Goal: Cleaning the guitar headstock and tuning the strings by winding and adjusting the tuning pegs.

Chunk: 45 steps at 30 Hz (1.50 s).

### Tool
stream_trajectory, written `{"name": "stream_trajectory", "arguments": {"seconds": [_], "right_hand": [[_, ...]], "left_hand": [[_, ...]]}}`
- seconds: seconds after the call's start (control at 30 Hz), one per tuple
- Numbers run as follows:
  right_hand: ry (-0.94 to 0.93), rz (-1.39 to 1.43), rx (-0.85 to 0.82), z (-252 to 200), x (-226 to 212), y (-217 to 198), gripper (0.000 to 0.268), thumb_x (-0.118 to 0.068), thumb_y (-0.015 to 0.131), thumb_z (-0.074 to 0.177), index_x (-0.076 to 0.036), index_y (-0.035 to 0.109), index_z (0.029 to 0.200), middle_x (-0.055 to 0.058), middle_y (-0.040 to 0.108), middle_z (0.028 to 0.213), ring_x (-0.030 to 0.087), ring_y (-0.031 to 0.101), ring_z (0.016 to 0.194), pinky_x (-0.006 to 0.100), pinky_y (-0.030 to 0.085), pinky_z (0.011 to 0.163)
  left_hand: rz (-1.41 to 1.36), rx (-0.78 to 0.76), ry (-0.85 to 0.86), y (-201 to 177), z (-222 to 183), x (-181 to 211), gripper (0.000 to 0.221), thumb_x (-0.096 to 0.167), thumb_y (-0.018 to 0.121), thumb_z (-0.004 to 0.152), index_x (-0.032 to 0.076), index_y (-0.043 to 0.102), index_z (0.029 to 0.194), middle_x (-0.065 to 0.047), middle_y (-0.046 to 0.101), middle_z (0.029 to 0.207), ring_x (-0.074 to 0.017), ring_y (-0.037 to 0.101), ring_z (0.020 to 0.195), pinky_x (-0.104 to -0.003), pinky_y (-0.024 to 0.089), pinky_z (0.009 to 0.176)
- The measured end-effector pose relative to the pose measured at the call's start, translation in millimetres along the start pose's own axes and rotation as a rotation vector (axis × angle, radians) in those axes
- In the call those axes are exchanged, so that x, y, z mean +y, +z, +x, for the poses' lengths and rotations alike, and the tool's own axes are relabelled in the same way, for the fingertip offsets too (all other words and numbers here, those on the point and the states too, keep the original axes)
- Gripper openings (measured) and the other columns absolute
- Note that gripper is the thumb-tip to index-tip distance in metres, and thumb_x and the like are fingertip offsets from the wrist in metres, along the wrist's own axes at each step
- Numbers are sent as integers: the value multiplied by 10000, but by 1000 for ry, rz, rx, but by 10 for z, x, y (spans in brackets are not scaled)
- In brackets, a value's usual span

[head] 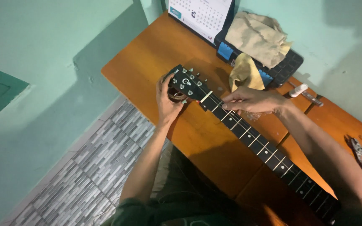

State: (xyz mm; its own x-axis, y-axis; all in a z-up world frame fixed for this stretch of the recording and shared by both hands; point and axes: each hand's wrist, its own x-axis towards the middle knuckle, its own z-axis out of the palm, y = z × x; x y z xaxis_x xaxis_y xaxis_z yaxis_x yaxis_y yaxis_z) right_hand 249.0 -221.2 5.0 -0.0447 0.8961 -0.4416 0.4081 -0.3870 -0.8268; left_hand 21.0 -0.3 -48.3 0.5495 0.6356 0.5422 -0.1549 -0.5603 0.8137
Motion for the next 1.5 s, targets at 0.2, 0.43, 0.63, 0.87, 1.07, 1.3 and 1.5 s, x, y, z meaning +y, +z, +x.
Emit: {"name": "stream_trajectory", "arguments": {"seconds": [0.2, 0.43, 0.63, 0.87, 1.07, 1.3, 1.5], "right_hand": [[-65, -13, -17, 120, 184, -27, 491, -278, 578, 1008, 72, 622, 1349, 314, 718, 1141, 423, 703, 1022, 527, 615, 772], [-59, -76, -120, 188, 113, -156, 467, -264, 590, 1002, 30, 621, 1364, 281, 695, 1235, 419, 667, 1133, 549, 611, 815], [4, -39, 98, 332, -730, -253, 657, -533, 490, 996, 78, 730, 1030, 274, 759, 972, 327, 782, 824, 366, 620, 651], [-28, -226, 454, 1165, -857, -152, 639, -579, 534, 983, 25, 745, 957, 259, 731, 1007, 427, 666, 1084, 497, 521, 884], [-56, 18, 410, 1318, -791, -204, 446, -459, 664, 964, -31, 756, 878, 79, 704, 856, 241, 673, 845, 328, 491, 667], [-78, -62, 333, 1430, -615, -314, 405, -442, 638, 1001, -65, 775, 948, 84, 716, 880, 241, 675, 841, 348, 488, 667], [225, 478, 514, 1852, -310, -346, 317, -351, 775, 810, -45, 705, 859, 110, 641, 791, 286, 682, 731, 403, 542, 549]], "left_hand": [[61, 7, 2, 29, -1, -74, 885, -37, 868, 621, 150, 541, 1422, -162, 453, 1331, -364, 516, 1304, -550, 375, 1147], [0, 9, 20, 30, -13, -138, 791, 259, 892, 718, 139, 549, 1421, -164, 463, 1326, -334, 500, 1314, -506, 355, 1173], [19, 13, 46, -19, 16, -30, 794, 88, 896, 681, 111, 553, 1397, -198, 475, 1297, -407, 514, 1296, -502, 395, 1131], [-86, 20, 23, -28, 37, -97, 889, 390, 958, 655, 140, 579, 1419, -220, 500, 1328, -429, 519, 1309, -519, 410, 1134], [-158, 21, 16, -55, 95, -4, 817, 305, 949, 677, 111, 591, 1387, -271, 477, 1344, -479, 511, 1304, -577, 423, 1107], [-84, 49, 25, -4, 59, -121, 822, 293, 963, 680, 146, 594, 1400, -237, 486, 1346, -435, 539, 1294, -546, 438, 1104], [-112, 12, -31, -52, 93, 50, 847, 292, 948, 668, 121, 574, 1409, -283, 453, 1373, -493, 487, 1334, -593, 394, 1136]]}}
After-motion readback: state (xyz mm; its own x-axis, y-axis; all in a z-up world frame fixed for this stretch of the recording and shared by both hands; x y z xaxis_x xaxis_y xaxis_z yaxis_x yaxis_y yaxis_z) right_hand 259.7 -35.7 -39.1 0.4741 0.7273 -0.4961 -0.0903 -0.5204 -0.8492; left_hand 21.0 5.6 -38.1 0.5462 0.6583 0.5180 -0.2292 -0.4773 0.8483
